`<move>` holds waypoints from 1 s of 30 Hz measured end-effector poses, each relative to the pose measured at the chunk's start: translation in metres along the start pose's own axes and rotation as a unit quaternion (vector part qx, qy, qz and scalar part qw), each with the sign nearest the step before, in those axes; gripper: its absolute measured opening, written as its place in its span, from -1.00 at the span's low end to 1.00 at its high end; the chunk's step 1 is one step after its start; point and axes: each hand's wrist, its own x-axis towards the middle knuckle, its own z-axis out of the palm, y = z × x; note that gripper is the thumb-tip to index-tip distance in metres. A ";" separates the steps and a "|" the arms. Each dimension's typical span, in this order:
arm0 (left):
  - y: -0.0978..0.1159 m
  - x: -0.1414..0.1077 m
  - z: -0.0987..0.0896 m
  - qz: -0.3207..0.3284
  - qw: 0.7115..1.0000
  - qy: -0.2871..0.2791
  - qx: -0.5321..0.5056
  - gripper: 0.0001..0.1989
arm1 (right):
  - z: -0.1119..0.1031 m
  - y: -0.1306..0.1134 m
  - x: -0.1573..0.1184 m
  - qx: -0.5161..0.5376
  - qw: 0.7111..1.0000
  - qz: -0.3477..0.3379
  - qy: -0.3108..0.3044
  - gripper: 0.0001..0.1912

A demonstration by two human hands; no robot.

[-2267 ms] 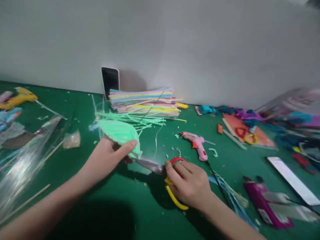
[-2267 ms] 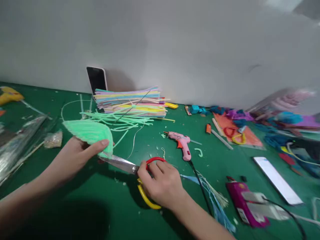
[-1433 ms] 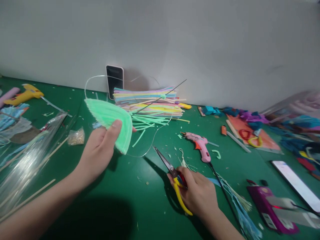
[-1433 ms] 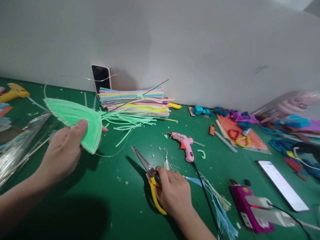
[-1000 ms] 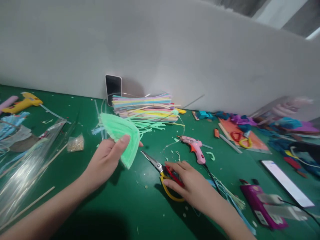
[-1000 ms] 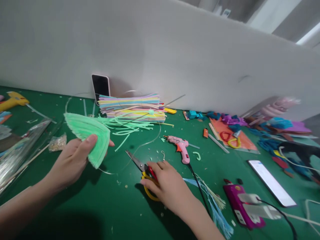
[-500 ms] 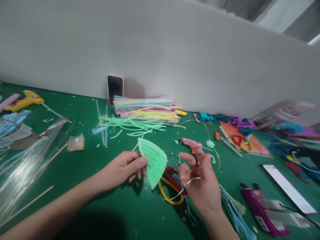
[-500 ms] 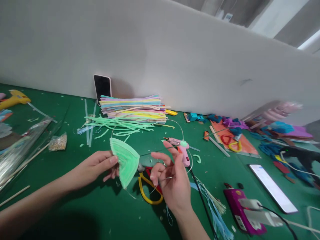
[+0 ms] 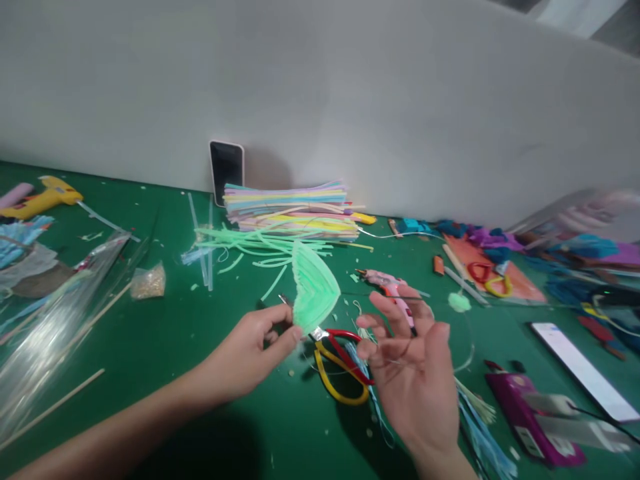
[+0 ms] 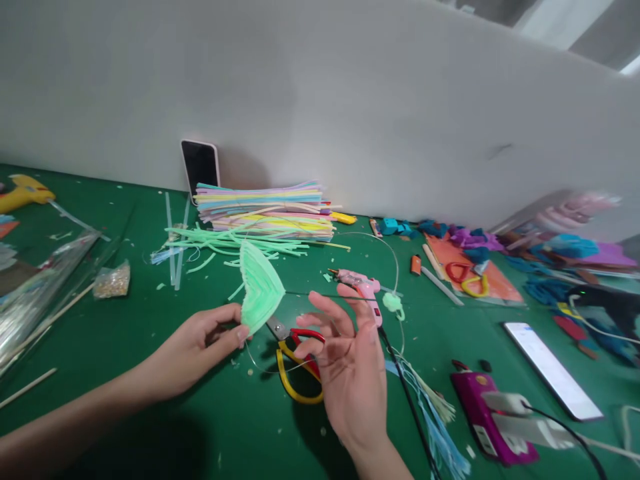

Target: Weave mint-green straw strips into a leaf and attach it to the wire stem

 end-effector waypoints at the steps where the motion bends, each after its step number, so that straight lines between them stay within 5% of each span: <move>1: 0.000 0.000 0.000 0.006 1.000 0.007 0.016 -0.74 | 0.000 0.000 -0.001 -0.016 1.000 -0.010 -0.003 -0.55; 8: 0.000 0.002 0.000 -0.008 1.000 -0.010 0.009 -0.72 | -0.002 -0.004 -0.003 0.010 1.000 -0.021 0.019 -0.60; 17: -0.001 -0.002 -0.001 0.057 0.990 0.067 0.108 -0.72 | 0.000 -0.001 -0.008 0.060 0.998 -0.001 0.016 -0.64; 22: -0.001 0.002 -0.004 0.021 0.999 0.039 0.030 -0.72 | 0.001 0.001 -0.007 0.053 0.998 -0.003 0.027 -0.64; 30: -0.001 0.004 -0.006 0.003 0.994 0.071 -0.083 -0.73 | 0.002 0.003 -0.009 0.007 1.000 -0.017 -0.004 -0.66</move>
